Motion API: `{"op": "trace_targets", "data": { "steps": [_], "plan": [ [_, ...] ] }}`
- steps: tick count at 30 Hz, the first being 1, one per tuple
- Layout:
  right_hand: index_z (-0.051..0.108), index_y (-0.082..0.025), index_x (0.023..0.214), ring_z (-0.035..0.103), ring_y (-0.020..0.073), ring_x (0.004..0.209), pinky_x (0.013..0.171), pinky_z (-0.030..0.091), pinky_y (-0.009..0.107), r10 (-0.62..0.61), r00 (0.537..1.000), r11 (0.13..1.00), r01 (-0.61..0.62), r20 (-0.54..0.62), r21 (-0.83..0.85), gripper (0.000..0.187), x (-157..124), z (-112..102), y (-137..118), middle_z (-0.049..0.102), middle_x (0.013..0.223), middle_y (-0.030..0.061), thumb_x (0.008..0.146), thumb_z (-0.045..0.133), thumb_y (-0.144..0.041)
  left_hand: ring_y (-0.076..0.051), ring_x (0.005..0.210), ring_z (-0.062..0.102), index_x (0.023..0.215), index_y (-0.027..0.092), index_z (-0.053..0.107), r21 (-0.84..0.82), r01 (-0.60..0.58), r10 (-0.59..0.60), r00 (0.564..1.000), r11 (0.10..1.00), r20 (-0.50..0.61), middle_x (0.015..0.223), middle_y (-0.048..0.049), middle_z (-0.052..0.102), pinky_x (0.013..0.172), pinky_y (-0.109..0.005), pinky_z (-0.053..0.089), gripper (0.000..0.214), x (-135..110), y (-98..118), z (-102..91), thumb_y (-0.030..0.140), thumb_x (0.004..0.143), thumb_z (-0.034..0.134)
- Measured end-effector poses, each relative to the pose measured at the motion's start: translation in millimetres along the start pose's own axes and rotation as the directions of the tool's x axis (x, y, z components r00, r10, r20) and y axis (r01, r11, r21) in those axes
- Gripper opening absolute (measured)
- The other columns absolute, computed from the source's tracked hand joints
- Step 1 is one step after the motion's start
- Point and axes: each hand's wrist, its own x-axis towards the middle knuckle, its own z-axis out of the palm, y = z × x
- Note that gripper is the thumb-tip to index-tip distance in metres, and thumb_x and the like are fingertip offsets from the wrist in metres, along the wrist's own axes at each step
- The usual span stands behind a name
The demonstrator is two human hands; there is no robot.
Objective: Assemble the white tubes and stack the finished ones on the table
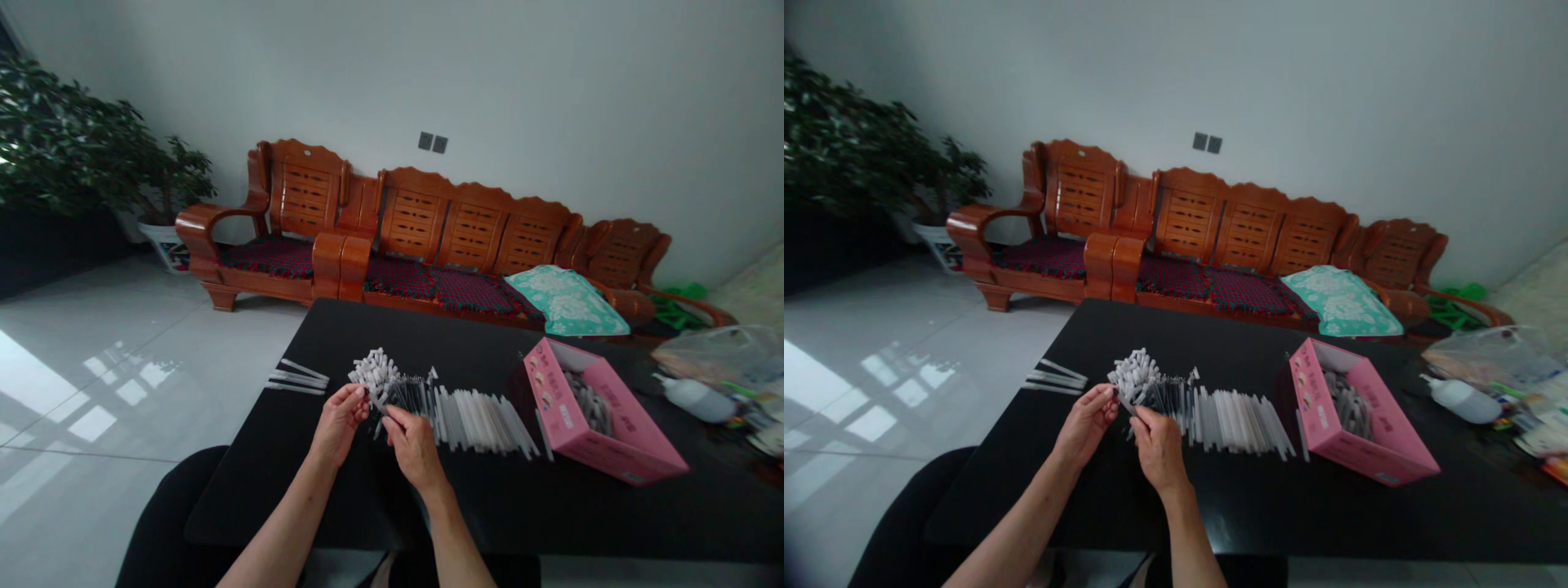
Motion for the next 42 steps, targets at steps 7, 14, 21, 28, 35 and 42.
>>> {"op": "trace_targets", "data": {
  "steps": [7,14,21,28,35,42],
  "plan": [
    [0.067,-0.02,0.082,0.052,0.0131,0.055,0.054,0.032,0.022,-0.013,1.0,0.998,0.012,-0.006,-0.059,0.025,0.5,-0.9,0.5,0.058,0.059,-0.0008,0.093,0.046,-0.026,-0.007,0.058,0.055,0.079,0.012,0.069,0.095,-0.076,0.075,0.997,0.993,0.013,0.065,0.0007,0.062,0.053,-0.016,0.044,0.021,2.7,-2.9,-1.9,0.027,0.07,0.08],
    [0.066,-0.02,0.08,0.054,0.0132,0.055,0.055,0.033,0.023,-0.021,1.0,0.995,0.02,-0.009,-0.1,0.025,1.2,-2.0,-1.6,0.061,0.061,0.0001,0.094,0.045,-0.026,-0.007,0.057,0.054,0.079,0.012,0.069,0.128,-0.108,0.108,0.994,0.986,0.004,0.064,0.0007,0.061,0.054,-0.017,0.044,0.02,3.4,-6.8,-4.8,0.027,0.071,0.079],
    [0.065,-0.021,0.08,0.055,0.0136,0.057,0.055,0.032,0.023,-0.036,0.999,0.99,0.035,-0.006,-0.138,0.025,1.2,-2.7,-0.4,0.062,0.063,0.0004,0.094,0.045,-0.026,-0.008,0.055,0.054,0.08,0.011,0.069,0.243,-0.127,0.13,0.992,0.962,0.006,0.064,-0.0017,0.063,0.053,-0.018,0.044,0.025,3.7,-4.3,-5.4,0.032,0.071,0.078],
    [0.061,-0.021,0.073,0.054,0.0129,0.056,0.056,0.03,0.023,-0.026,1.0,0.992,0.027,0.008,-0.125,0.025,1.8,0.2,1.6,0.058,0.058,-0.0011,0.093,0.046,-0.024,-0.006,0.047,0.047,0.071,0.011,0.069,0.398,-0.156,0.171,0.985,0.904,-0.004,0.059,-0.0005,0.06,0.044,-0.017,0.035,0.029,6.6,-1.9,-9.2,0.039,0.07,0.077],
    [0.057,-0.02,0.069,0.054,0.0113,0.052,0.056,0.032,0.022,-0.009,0.995,1.0,0.008,0.095,0.008,0.035,3.8,-3.5,6.8,0.053,0.053,-0.004,0.098,0.04,-0.029,-0.008,0.051,0.049,0.098,0.013,0.073,0.459,-0.147,0.106,0.988,0.876,0.115,0.066,-0.0011,0.06,0.044,-0.018,0.037,0.038,6.1,9.3,-7.7,0.045,0.077,0.07],
    [0.058,-0.019,0.068,0.054,0.0112,0.053,0.057,0.032,0.022,-0.005,0.995,1.0,0.006,0.1,-0.006,0.035,2.4,-5.4,4.3,0.054,0.053,-0.0037,0.097,0.041,-0.029,-0.005,0.036,0.039,0.061,0.014,0.062,0.562,-0.135,0.131,0.99,0.816,0.048,0.044,0.0039,0.049,0.036,-0.017,0.027,0.037,15.1,10.3,-7.5,0.048,0.07,0.074]
  ]
}}
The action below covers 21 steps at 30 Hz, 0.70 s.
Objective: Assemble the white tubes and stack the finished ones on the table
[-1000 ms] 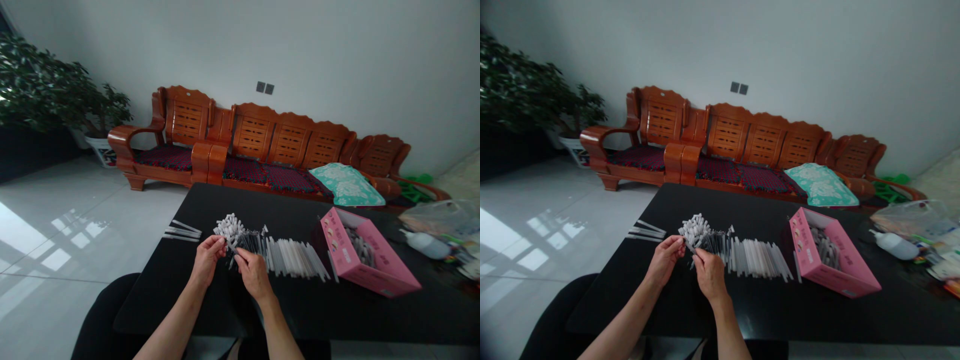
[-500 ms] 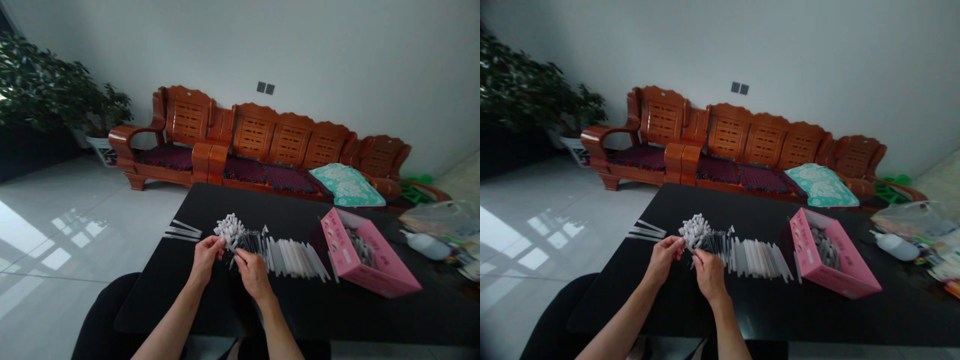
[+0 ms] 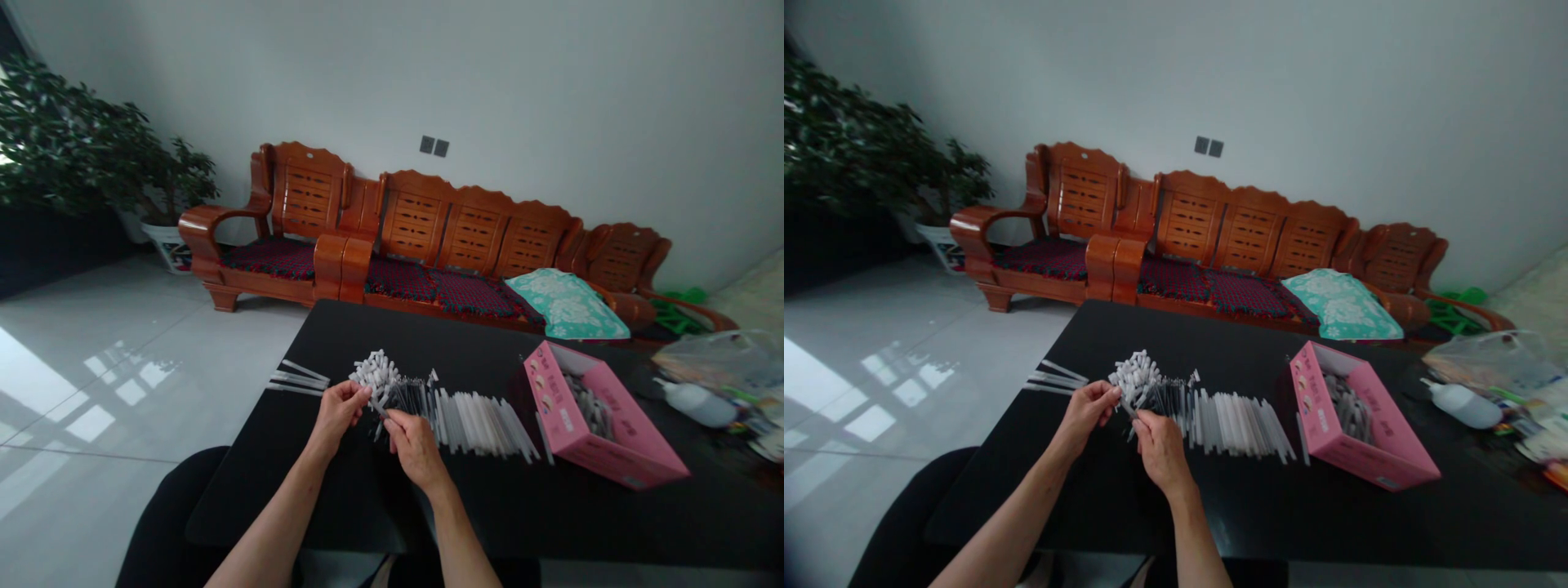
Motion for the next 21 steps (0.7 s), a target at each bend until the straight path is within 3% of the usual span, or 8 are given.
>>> {"op": "trace_targets", "data": {
  "steps": [3,7,8,11,14,16,19,21],
  "plan": [
    [0.058,-0.019,0.067,0.054,0.0112,0.052,0.056,0.032,0.022,0.002,1.0,1.0,-0.002,-0.009,-0.002,0.035,0.0,0.3,0.3,0.054,0.053,-0.0038,0.097,0.041,-0.029,-0.007,0.041,0.044,0.071,0.013,0.07,-0.005,-0.035,0.035,0.998,0.999,0.057,0.05,0.0011,0.056,0.039,-0.017,0.032,0.029,1.0,4.2,-2.3,0.041,0.067,0.077],
    [0.059,-0.019,0.069,0.054,0.0117,0.052,0.056,0.032,0.022,0.011,1.0,1.0,-0.011,-0.018,-0.004,0.035,0.4,1.3,1.6,0.054,0.053,-0.0037,0.097,0.041,-0.028,-0.014,0.06,0.06,0.095,0.014,0.074,-0.052,-0.073,0.079,0.991,0.996,0.11,0.085,-0.0089,0.071,0.047,-0.021,0.044,0.037,-1.3,13.2,-2.2,0.041,0.069,0.076],
    [0.06,-0.019,0.07,0.055,0.0117,0.053,0.056,0.033,0.022,0.012,1.0,1.0,-0.012,-0.017,-0.006,0.035,0.5,1.6,1.7,0.055,0.053,-0.0036,0.097,0.041,-0.028,-0.014,0.059,0.06,0.093,0.014,0.074,-0.039,-0.067,0.07,0.994,0.997,0.088,0.084,-0.0087,0.071,0.046,-0.02,0.044,0.037,-1.6,13.9,-1.5,0.043,0.071,0.074],
    [0.059,-0.019,0.07,0.055,0.0115,0.054,0.057,0.033,0.022,0.013,1.0,1.0,-0.013,-0.011,-0.016,0.034,0.4,2.5,1.7,0.056,0.054,-0.0037,0.097,0.041,-0.029,-0.008,0.04,0.047,0.067,0.014,0.067,0.056,-0.016,0.015,1.0,0.998,0.015,0.053,-0.0006,0.059,0.035,-0.017,0.031,0.036,-0.6,10.8,0.0,0.049,0.072,0.071],
    [0.058,-0.019,0.068,0.054,0.0112,0.053,0.056,0.032,0.022,0.016,1.0,1.0,-0.016,-0.008,-0.027,0.034,0.4,2.8,2.9,0.055,0.053,-0.004,0.097,0.042,-0.029,-0.006,0.036,0.039,0.059,0.015,0.062,0.073,-0.015,0.013,0.999,0.997,0.033,0.043,0.0035,0.05,0.035,-0.017,0.026,0.036,1.0,6.6,-0.3,0.046,0.069,0.075],
    [0.058,-0.019,0.068,0.053,0.0112,0.053,0.056,0.032,0.022,0.017,1.0,0.999,-0.017,-0.012,-0.027,0.034,0.3,2.6,4.3,0.054,0.053,-0.0041,0.097,0.042,-0.028,-0.008,0.043,0.047,0.07,0.014,0.07,0.036,-0.055,0.051,0.995,0.998,0.091,0.052,0.0005,0.058,0.04,-0.017,0.035,0.029,1.2,6.9,-1.1,0.042,0.068,0.077],
    [0.06,-0.019,0.071,0.053,0.0113,0.053,0.056,0.032,0.022,0.017,1.0,1.0,-0.017,-0.021,-0.018,0.034,0.1,2.2,5.6,0.054,0.053,-0.0041,0.097,0.041,-0.028,-0.014,0.064,0.061,0.095,0.014,0.073,-0.026,-0.093,0.095,0.986,0.995,0.134,0.084,-0.0078,0.071,0.056,-0.022,0.049,0.036,1.2,9.7,-1.7,0.04,0.07,0.076],
    [0.061,-0.019,0.072,0.054,0.0114,0.053,0.056,0.032,0.022,0.017,1.0,1.0,-0.017,-0.023,-0.018,0.034,0.2,2.2,5.1,0.054,0.054,-0.004,0.097,0.041,-0.028,-0.015,0.065,0.062,0.092,0.014,0.073,-0.007,-0.089,0.089,0.992,0.996,0.092,0.084,-0.0081,0.07,0.053,-0.022,0.049,0.036,1.8,8.9,-1.4,0.044,0.073,0.073]
  ]
}}
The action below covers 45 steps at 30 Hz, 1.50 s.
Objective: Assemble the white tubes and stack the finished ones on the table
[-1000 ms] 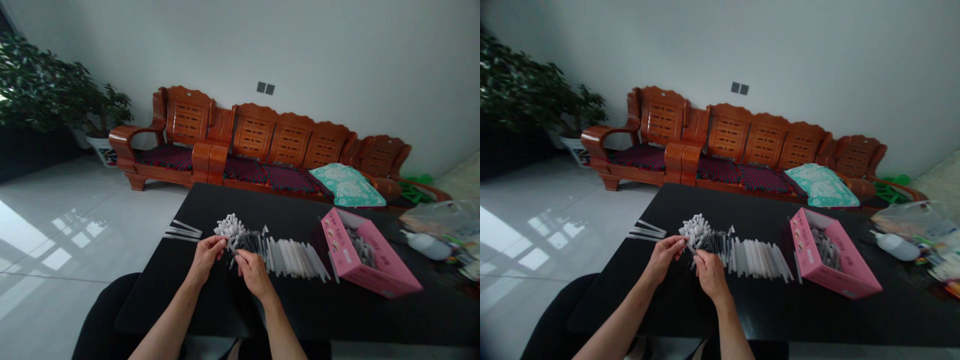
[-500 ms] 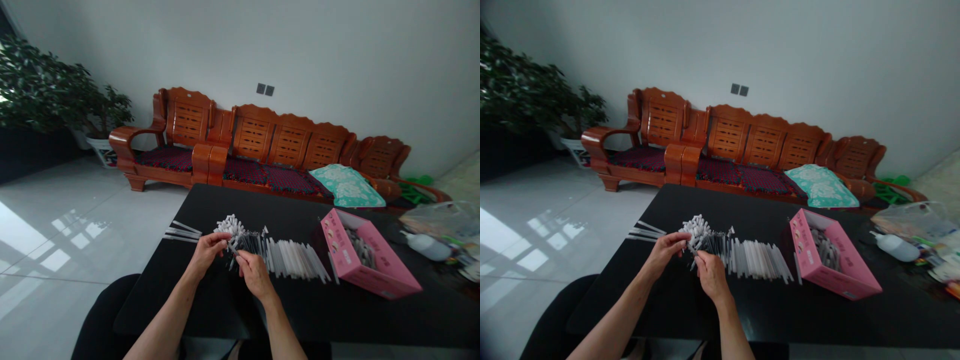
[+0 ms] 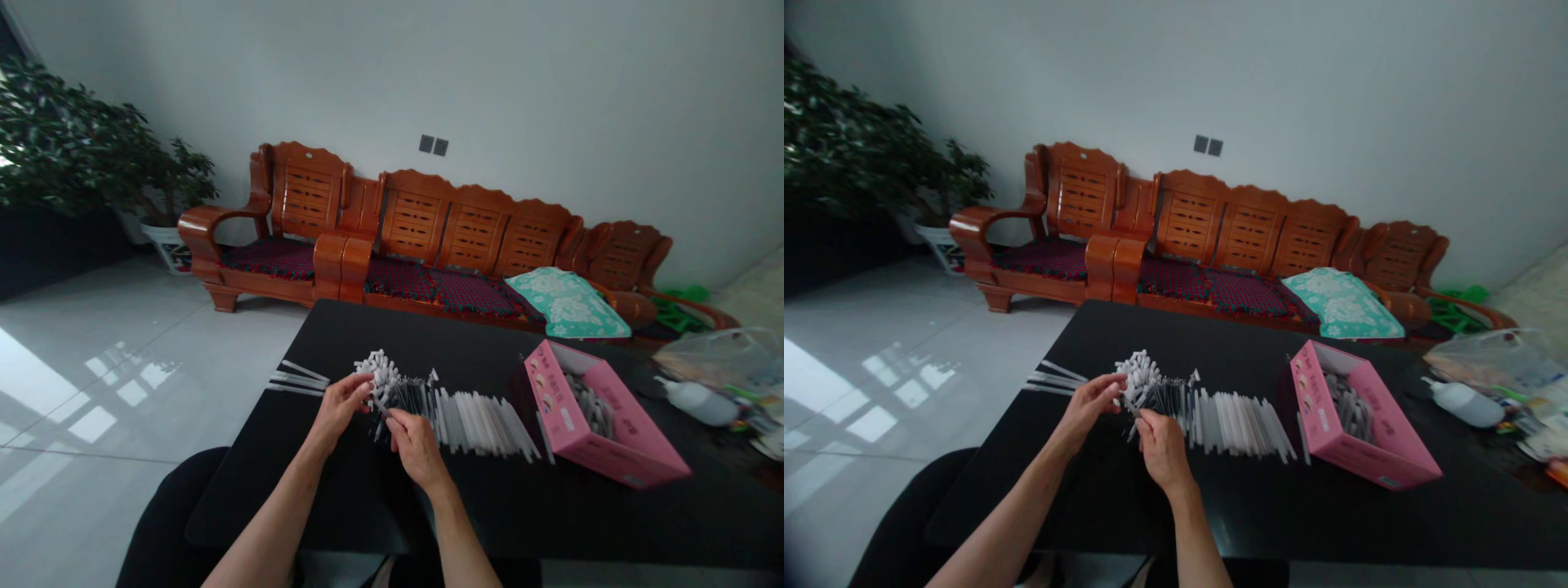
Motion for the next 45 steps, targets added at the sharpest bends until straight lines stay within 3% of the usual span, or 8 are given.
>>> {"op": "trace_targets", "data": {
  "steps": [5,12,18,27,32,38,41,45],
  "plan": [
    [0.06,-0.019,0.069,0.054,0.0116,0.053,0.057,0.033,0.022,-0.007,1.0,1.0,0.007,0.008,-0.025,0.035,0.8,0.1,-2.4,0.055,0.053,-0.0038,0.097,0.042,-0.029,-0.008,0.039,0.043,0.061,0.015,0.063,0.086,0.051,-0.046,0.997,0.995,-0.063,0.048,0.0019,0.054,0.036,-0.016,0.03,0.035,2.2,-9.8,0.5,0.046,0.071,0.074],
    [0.061,-0.02,0.072,0.054,0.0126,0.053,0.055,0.033,0.023,0.003,1.0,1.0,-0.004,-0.019,-0.031,0.032,1.5,-0.8,-1.9,0.055,0.053,-0.0032,0.096,0.042,-0.027,-0.019,0.072,0.065,0.094,0.015,0.075,-0.063,0.006,-0.005,1.0,0.998,0.008,0.088,-0.0097,0.073,0.058,-0.025,0.05,0.038,2.6,-0.9,0.3,0.04,0.066,0.078],
    [0.06,-0.02,0.07,0.054,0.0124,0.053,0.056,0.033,0.022,0.003,1.0,1.0,-0.004,-0.013,-0.031,0.033,2.2,-1.3,-3.7,0.055,0.053,-0.0031,0.096,0.042,-0.028,-0.008,0.039,0.044,0.062,0.015,0.063,0.082,0.036,-0.03,0.997,0.996,-0.067,0.048,0.0022,0.054,0.037,-0.017,0.032,0.035,5.7,-11.4,-0.9,0.047,0.07,0.075],
    [0.062,-0.02,0.07,0.054,0.0128,0.052,0.054,0.033,0.023,0.003,1.0,1.0,-0.003,-0.018,-0.021,0.034,1.7,1.8,0.1,0.055,0.052,-0.0028,0.096,0.041,-0.027,-0.017,0.067,0.063,0.093,0.015,0.075,-0.014,0.003,-0.003,1.0,1.0,-0.004,0.082,-0.008,0.071,0.053,-0.023,0.049,0.036,2.1,-4.7,-0.6,0.042,0.07,0.075],
    [0.06,-0.02,0.068,0.054,0.0122,0.053,0.055,0.033,0.022,-0.005,1.0,1.0,0.004,-0.018,-0.023,0.035,2.2,0.2,-1.5,0.055,0.053,-0.0028,0.096,0.041,-0.029,-0.009,0.043,0.047,0.065,0.014,0.067,0.052,0.037,-0.036,0.999,0.998,-0.025,0.053,0.0001,0.058,0.039,-0.018,0.035,0.033,1.7,-6.4,0.1,0.046,0.07,0.074],
    [0.058,-0.017,0.064,0.053,0.0103,0.05,0.055,0.036,0.021,0.001,1.0,0.995,-0.001,-0.001,0.104,0.038,2.9,1.7,1.2,0.056,0.051,-0.0025,0.095,0.042,-0.031,-0.008,0.042,0.046,0.064,0.014,0.066,0.067,0.002,-0.002,1.0,0.998,0.004,0.052,0.0003,0.057,0.04,-0.018,0.034,0.031,2.6,-5.7,-1.5,0.043,0.071,0.075],
    [0.062,-0.015,0.075,0.049,0.0094,0.039,0.044,0.034,0.02,0.106,0.989,0.931,-0.135,0.104,0.339,0.035,4.2,10.5,9.4,0.059,0.05,-0.0018,0.092,0.046,-0.041,-0.009,0.045,0.049,0.068,0.013,0.069,0.066,-0.019,0.016,0.999,0.998,0.036,0.054,-0.0011,0.059,0.042,-0.018,0.037,0.03,4.0,-8.4,-4.1,0.042,0.073,0.073],
    [0.058,-0.015,0.088,0.058,0.0162,0.038,0.039,0.042,0.023,0.27,0.949,0.628,-0.3,0.161,0.718,0.042,7.4,18.7,25.1,0.067,0.056,0.0042,0.086,0.049,-0.056,-0.012,0.052,0.056,0.087,0.013,0.074,0.046,-0.034,0.037,0.997,0.998,-0.073,0.067,-0.0046,0.067,0.047,-0.021,0.045,0.033,3.7,-22.3,-9.7,0.044,0.075,0.07]
  ]
}}
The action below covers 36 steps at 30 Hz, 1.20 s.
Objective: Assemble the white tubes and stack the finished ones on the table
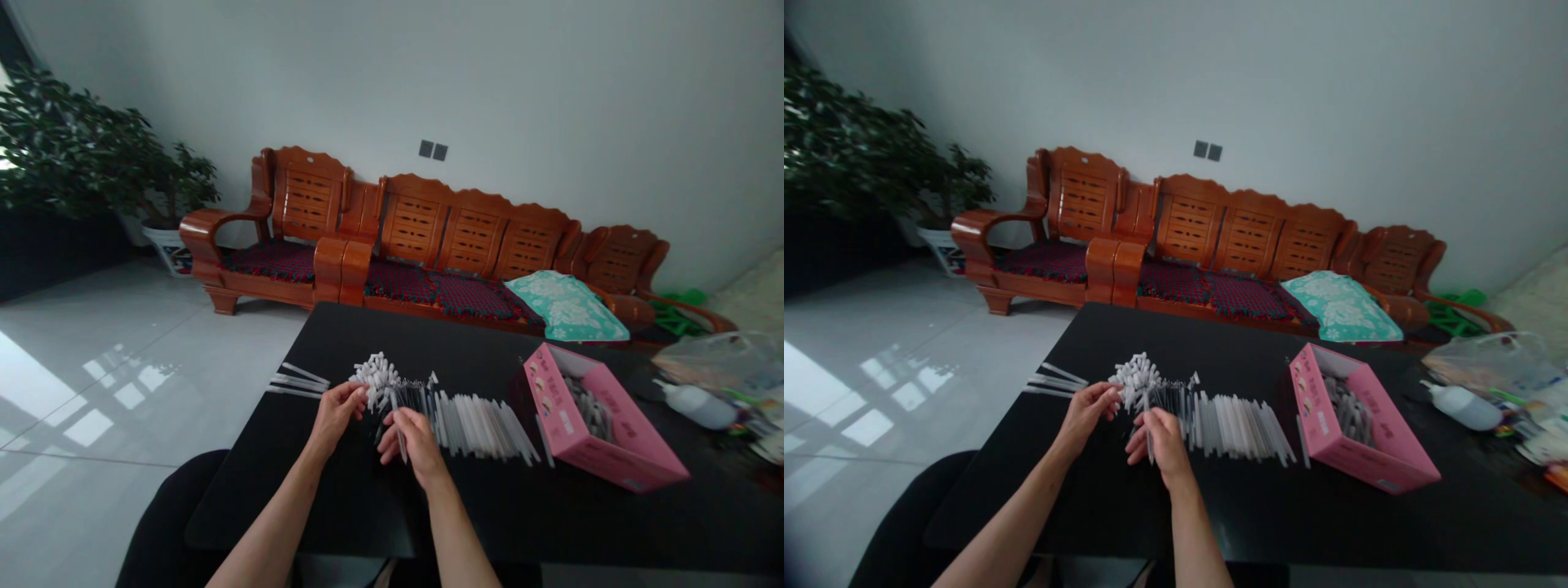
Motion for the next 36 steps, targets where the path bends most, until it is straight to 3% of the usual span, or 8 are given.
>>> {"op": "trace_targets", "data": {
  "steps": [5,11,16,20,24,32,34,36],
  "plan": [
    [0.06,-0.015,0.075,0.058,0.0123,0.042,0.043,0.046,0.022,-0.075,0.938,0.947,0.173,-0.339,0.27,0.035,9.2,-20.9,7.7,0.065,0.056,0.0013,0.077,0.066,-0.049,-0.014,0.05,0.057,0.088,0.013,0.073,0.184,0.023,0.01,0.984,0.983,-0.178,0.059,-0.001,0.062,0.044,-0.021,0.045,0.027,-0.5,-28.0,-7.8,0.036,0.073,0.069],
    [0.064,-0.014,0.068,0.03,0.0047,0.027,0.029,0.021,0.017,0.004,0.8,0.917,0.236,-0.6,0.321,0.03,16.1,-29.9,18.0,0.04,0.035,-0.0098,0.071,0.07,-0.043,-0.017,0.069,0.065,0.091,0.018,0.073,0.515,0.0,0.06,0.993,0.857,-0.1,0.079,-0.0042,0.07,0.062,-0.025,0.051,0.017,9.1,-38.9,3.3,0.023,0.079,0.061],
    [0.068,-0.014,0.076,0.048,0.0087,0.036,0.035,0.038,0.019,0.031,0.759,0.883,0.283,-0.65,0.373,0.029,10.2,-28.8,20.9,0.055,0.045,-0.0057,0.066,0.075,-0.04,-0.019,0.086,0.064,0.101,0.018,0.071,0.778,-0.194,0.173,0.979,0.598,0.112,0.093,-0.0071,0.068,0.08,-0.028,0.048,0.025,19.2,-31.1,22.7,0.012,0.08,0.059],
    [0.068,-0.014,0.079,0.051,0.0094,0.038,0.036,0.041,0.02,0.029,0.773,0.874,0.289,-0.634,0.391,0.03,2.5,-31.2,22.0,0.059,0.049,-0.0045,0.066,0.076,-0.04,-0.023,0.102,0.06,0.102,0.018,0.069,0.872,-0.305,0.101,0.952,0.382,0.288,0.102,-0.0106,0.065,0.085,-0.029,0.045,0.025,25.2,-23.8,32.7,0.013,0.084,0.052],
    [0.068,-0.014,0.08,0.052,0.0097,0.037,0.036,0.041,0.02,0.0,0.794,0.881,0.287,-0.608,0.375,0.031,-2.2,-32.0,22.7,0.058,0.049,-0.0045,0.07,0.075,-0.042,-0.026,0.101,0.059,0.09,0.016,0.069,0.898,-0.326,0.028,0.943,0.296,0.332,0.103,-0.0143,0.063,0.081,-0.031,0.045,0.023,32.3,-18.7,40.0,0.014,0.086,0.046],
    [0.067,-0.013,0.079,0.052,0.0098,0.035,0.035,0.04,0.02,-0.018,0.81,0.885,0.285,-0.586,0.368,0.034,-5.6,-27.6,20.6,0.059,0.048,-0.0036,0.07,0.076,-0.044,-0.027,0.097,0.06,0.087,0.014,0.071,0.881,-0.318,0.032,0.944,0.35,0.328,0.098,-0.017,0.065,0.077,-0.032,0.044,0.028,39.3,-12.7,43.6,0.009,0.086,0.044],
    [0.067,-0.013,0.079,0.052,0.0101,0.035,0.035,0.041,0.02,-0.016,0.806,0.889,0.283,-0.592,0.36,0.036,-6.6,-26.3,19.8,0.06,0.048,-0.0034,0.068,0.077,-0.046,-0.025,0.096,0.06,0.097,0.016,0.071,0.835,-0.258,0.131,0.966,0.485,0.223,0.1,-0.0144,0.065,0.08,-0.032,0.044,0.028,36.2,-11.8,38.5,0.012,0.087,0.045],
    [0.067,-0.013,0.08,0.054,0.0107,0.036,0.035,0.043,0.021,-0.01,0.8,0.897,0.272,-0.6,0.348,0.037,-7.4,-24.1,18.5,0.061,0.049,-0.0031,0.067,0.077,-0.047,-0.022,0.085,0.061,0.106,0.017,0.07,0.661,-0.152,0.158,0.986,0.735,0.051,0.09,-0.0101,0.065,0.076,-0.03,0.045,0.027,30.4,-11.4,32.8,0.017,0.087,0.051]
  ]
}}
